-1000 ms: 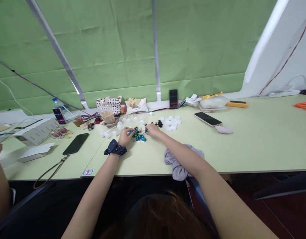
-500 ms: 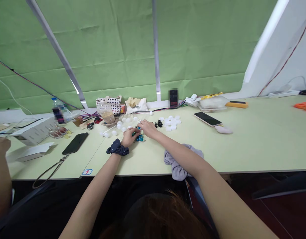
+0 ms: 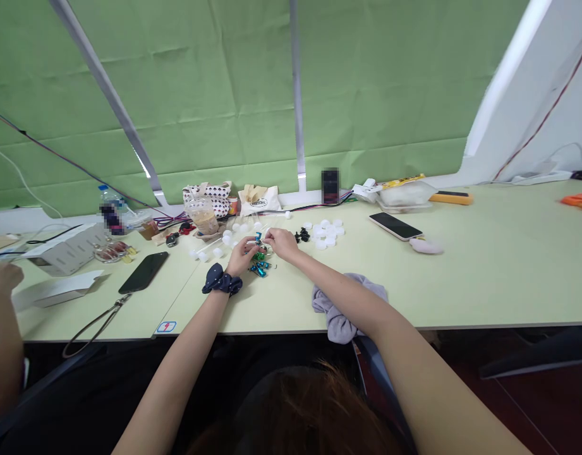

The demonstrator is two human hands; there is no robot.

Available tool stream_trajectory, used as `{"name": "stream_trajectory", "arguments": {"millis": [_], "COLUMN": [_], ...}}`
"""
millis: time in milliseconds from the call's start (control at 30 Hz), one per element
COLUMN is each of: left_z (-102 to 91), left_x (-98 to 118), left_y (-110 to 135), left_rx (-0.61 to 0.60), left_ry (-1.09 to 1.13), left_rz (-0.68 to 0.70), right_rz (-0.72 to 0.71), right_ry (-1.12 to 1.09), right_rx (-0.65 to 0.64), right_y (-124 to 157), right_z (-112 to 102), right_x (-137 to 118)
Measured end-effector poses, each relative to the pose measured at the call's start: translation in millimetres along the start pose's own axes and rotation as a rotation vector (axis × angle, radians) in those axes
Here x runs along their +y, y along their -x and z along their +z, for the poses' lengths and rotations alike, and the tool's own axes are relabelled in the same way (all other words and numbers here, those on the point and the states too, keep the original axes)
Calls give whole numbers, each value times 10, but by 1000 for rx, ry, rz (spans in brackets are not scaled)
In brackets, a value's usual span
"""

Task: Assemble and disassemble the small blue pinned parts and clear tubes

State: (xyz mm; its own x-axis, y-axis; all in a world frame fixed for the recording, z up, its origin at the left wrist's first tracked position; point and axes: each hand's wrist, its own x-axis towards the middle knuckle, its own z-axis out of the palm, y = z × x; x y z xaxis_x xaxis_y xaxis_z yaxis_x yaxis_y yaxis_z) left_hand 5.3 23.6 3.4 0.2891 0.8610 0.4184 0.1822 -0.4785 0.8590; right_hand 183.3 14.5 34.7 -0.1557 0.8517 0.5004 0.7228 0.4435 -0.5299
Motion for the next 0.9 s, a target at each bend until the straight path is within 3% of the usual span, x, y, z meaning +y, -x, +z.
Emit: {"name": "stream_trajectory", "arguments": {"millis": [267,567,700,900], "left_z": [-4,12,37,73], "left_x": [23,49,94,105], "left_y": [-4,16,33,30], "left_rx": [12,50,83,118], "left_ry": [-16,-62,-175,-520], "left_rz": [-11,-14,-1,85], "right_rz": [-75,-29,-10,61], "right_ry": [-197,-151,-127,-193], "right_rx": [-115,-131,-168,-240], "right_y": [16,9,35,22], "right_z": [86,113,83,106], "right_x": [-9,-17,-42,-16]}}
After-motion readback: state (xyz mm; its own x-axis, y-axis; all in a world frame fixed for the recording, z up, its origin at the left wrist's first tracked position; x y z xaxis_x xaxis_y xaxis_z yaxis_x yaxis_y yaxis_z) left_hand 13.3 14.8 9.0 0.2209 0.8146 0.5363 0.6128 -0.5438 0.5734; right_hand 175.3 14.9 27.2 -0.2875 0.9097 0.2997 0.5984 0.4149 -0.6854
